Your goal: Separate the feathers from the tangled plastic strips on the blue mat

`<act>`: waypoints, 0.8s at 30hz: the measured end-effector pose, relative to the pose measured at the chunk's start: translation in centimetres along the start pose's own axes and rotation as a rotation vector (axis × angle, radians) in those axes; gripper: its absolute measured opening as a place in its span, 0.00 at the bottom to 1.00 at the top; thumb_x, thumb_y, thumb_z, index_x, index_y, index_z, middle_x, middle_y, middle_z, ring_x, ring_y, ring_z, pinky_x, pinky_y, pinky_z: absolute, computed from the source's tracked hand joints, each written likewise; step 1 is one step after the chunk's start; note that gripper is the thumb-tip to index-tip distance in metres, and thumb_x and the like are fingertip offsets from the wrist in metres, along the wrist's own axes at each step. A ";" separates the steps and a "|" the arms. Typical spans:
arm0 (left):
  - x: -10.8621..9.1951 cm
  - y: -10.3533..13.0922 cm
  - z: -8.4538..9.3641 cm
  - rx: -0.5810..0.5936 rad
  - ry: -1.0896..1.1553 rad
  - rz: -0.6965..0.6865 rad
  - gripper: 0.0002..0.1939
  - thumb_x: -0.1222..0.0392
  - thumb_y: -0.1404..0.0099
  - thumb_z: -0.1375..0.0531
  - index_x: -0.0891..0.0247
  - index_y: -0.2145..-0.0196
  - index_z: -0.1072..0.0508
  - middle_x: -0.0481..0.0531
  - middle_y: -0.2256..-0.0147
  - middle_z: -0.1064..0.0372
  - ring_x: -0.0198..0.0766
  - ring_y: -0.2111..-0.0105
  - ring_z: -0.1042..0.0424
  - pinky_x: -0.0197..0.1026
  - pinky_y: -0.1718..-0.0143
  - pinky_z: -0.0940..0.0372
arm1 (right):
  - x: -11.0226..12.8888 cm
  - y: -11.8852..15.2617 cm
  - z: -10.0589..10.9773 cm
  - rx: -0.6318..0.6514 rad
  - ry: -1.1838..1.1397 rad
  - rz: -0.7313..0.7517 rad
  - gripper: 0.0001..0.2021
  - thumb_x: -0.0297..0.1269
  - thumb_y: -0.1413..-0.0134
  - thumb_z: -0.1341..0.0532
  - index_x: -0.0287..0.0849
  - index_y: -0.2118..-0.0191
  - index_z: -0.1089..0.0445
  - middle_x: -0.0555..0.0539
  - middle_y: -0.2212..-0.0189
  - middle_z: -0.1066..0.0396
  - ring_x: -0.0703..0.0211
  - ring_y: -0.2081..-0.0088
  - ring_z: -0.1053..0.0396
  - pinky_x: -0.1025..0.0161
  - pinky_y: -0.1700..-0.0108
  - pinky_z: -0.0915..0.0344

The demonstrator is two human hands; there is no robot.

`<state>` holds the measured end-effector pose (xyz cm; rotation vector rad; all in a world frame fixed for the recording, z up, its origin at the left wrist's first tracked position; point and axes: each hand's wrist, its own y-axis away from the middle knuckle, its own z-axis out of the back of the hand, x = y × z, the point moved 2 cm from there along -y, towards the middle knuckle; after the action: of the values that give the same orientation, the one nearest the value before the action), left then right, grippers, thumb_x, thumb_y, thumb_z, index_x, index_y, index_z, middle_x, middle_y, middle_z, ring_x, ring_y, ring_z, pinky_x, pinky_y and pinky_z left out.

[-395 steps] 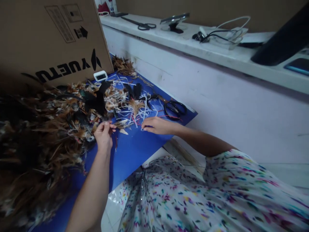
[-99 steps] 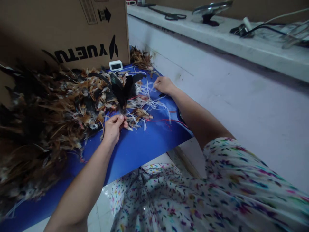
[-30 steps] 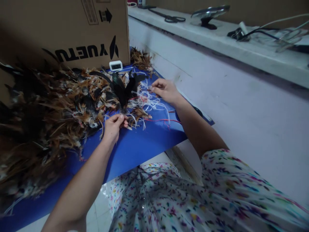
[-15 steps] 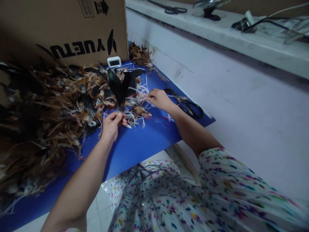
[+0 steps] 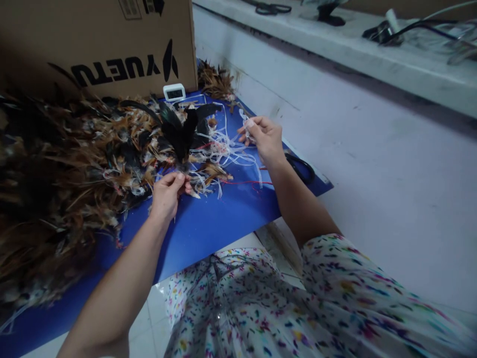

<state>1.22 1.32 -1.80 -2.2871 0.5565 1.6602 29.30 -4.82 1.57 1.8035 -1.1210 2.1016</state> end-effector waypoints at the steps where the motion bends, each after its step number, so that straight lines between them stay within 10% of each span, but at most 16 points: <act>1: 0.0 0.0 0.0 0.001 -0.006 0.000 0.17 0.50 0.54 0.25 0.64 0.76 0.24 0.48 0.80 0.29 0.30 0.81 0.32 0.33 0.78 0.33 | 0.1 0.0 0.1 0.002 -0.005 0.002 0.23 0.63 0.50 0.35 0.46 0.66 0.32 0.52 0.74 0.28 0.65 0.74 0.30 0.66 0.74 0.34; 14: -0.6 0.3 -0.2 -0.058 -0.072 -0.054 0.20 0.48 0.55 0.25 0.66 0.77 0.26 0.49 0.73 0.28 0.28 0.83 0.32 0.32 0.84 0.35 | -0.3 0.0 0.6 -0.063 0.199 0.061 0.17 0.51 0.50 0.32 0.45 0.61 0.29 0.51 0.70 0.25 0.61 0.65 0.25 0.60 0.58 0.27; 24: -1.6 0.9 -0.3 -0.163 -0.130 -0.198 0.22 0.46 0.53 0.26 0.67 0.78 0.27 0.52 0.61 0.28 0.23 0.85 0.34 0.31 0.87 0.38 | -0.4 0.0 1.6 -0.097 0.336 0.093 0.19 0.55 0.42 0.39 0.47 0.53 0.32 0.46 0.64 0.27 0.55 0.62 0.24 0.60 0.66 0.27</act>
<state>0.66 0.65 -0.19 -2.2377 0.1649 1.7951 30.69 -5.70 1.23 1.3154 -1.2078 2.2480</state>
